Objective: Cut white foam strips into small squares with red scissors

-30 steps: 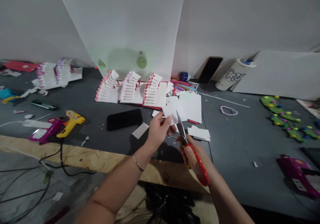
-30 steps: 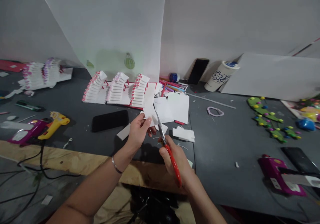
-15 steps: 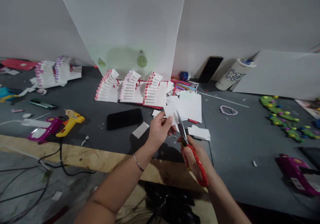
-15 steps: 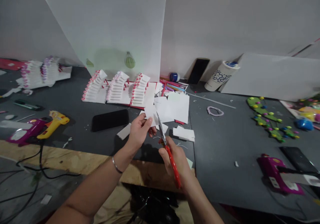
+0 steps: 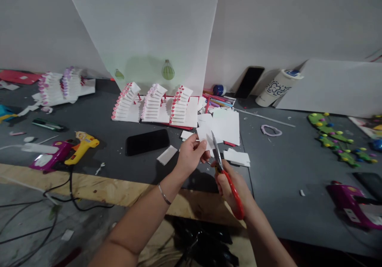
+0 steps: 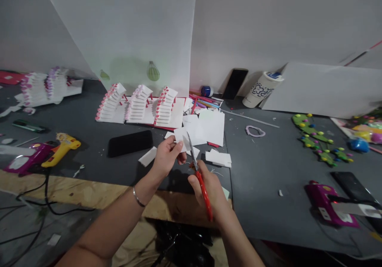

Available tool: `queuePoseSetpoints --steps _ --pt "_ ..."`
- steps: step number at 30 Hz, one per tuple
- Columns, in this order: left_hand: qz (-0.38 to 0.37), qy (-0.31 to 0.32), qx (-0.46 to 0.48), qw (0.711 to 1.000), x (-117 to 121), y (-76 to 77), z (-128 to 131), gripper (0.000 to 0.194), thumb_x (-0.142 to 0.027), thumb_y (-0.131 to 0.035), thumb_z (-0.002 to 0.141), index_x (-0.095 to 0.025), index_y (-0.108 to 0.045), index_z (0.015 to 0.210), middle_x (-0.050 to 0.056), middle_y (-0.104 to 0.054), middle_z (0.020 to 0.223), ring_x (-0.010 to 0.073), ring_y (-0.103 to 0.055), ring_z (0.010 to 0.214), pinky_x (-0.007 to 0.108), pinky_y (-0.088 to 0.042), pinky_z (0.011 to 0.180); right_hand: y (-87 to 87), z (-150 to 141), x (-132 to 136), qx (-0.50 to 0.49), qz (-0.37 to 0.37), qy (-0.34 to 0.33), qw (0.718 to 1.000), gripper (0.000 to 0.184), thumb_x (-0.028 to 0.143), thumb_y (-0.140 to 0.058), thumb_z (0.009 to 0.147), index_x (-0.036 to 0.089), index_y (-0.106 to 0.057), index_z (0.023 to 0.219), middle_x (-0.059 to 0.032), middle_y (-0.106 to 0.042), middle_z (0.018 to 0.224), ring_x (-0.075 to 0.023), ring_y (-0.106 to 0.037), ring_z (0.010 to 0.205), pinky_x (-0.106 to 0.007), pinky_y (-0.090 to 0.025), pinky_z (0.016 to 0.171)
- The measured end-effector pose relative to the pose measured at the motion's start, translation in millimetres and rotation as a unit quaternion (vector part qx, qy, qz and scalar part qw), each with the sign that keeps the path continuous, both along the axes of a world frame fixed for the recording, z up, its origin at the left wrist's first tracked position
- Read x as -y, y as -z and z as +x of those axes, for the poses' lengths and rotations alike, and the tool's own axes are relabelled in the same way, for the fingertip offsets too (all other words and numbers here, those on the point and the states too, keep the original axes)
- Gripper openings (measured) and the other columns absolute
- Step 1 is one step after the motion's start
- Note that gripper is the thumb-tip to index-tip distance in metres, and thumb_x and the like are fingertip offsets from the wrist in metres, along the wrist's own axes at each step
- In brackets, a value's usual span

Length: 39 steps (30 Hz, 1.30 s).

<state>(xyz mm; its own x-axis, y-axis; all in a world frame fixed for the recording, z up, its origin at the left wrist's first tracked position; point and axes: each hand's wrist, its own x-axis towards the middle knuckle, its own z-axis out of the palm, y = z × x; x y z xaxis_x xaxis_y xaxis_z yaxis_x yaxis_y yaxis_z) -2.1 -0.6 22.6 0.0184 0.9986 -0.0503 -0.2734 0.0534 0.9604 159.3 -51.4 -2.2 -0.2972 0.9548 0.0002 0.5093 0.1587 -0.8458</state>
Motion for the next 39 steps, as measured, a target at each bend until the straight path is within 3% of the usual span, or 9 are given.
queuePoseSetpoints --steps 12,21,31,39 --pt "0.002 0.015 -0.003 1.000 2 2.2 2 0.035 -0.051 -0.062 0.078 -0.017 -0.053 0.082 -0.005 -0.057 0.050 0.0084 -0.050 0.039 0.019 -0.038 0.038 -2.9 -5 4 -0.008 -0.046 0.037 0.998 0.042 0.054 -0.038 0.090 0.018 -0.052 0.105 0.0059 -0.046 0.049 -0.0117 -0.040 0.038 -0.023 -0.031 0.041" --pt "0.000 0.048 -0.013 0.999 2 5.2 1 0.035 -0.051 -0.060 0.080 -0.018 -0.053 0.083 -0.004 -0.058 0.051 0.0089 -0.051 0.039 0.020 -0.040 0.040 -6.6 -4 -3 0.010 -0.010 0.032 0.999 0.039 0.057 -0.040 0.087 0.020 -0.049 0.097 0.0042 -0.050 0.054 -0.0130 -0.045 0.042 -0.024 -0.035 0.043" --pt "-0.007 0.047 -0.001 0.999 3 1.9 3 0.036 -0.052 -0.061 0.078 -0.018 -0.053 0.084 -0.004 -0.057 0.051 0.0093 -0.051 0.040 0.021 -0.041 0.041 -4.0 -9 0 -0.014 -0.049 0.051 0.997 0.038 0.060 -0.035 0.091 0.023 -0.045 0.086 0.0062 -0.044 0.049 -0.0103 -0.037 0.037 -0.022 -0.029 0.040" --pt "-0.015 0.069 -0.008 0.997 5 3.0 4 0.036 -0.052 -0.060 0.079 -0.018 -0.051 0.082 -0.005 -0.057 0.050 0.0083 -0.051 0.040 0.019 -0.041 0.040 -5.7 -7 -7 -0.019 -0.024 0.045 0.999 0.039 0.062 -0.037 0.089 0.023 -0.045 0.090 0.0047 -0.047 0.055 -0.0116 -0.042 0.043 -0.023 -0.033 0.044"
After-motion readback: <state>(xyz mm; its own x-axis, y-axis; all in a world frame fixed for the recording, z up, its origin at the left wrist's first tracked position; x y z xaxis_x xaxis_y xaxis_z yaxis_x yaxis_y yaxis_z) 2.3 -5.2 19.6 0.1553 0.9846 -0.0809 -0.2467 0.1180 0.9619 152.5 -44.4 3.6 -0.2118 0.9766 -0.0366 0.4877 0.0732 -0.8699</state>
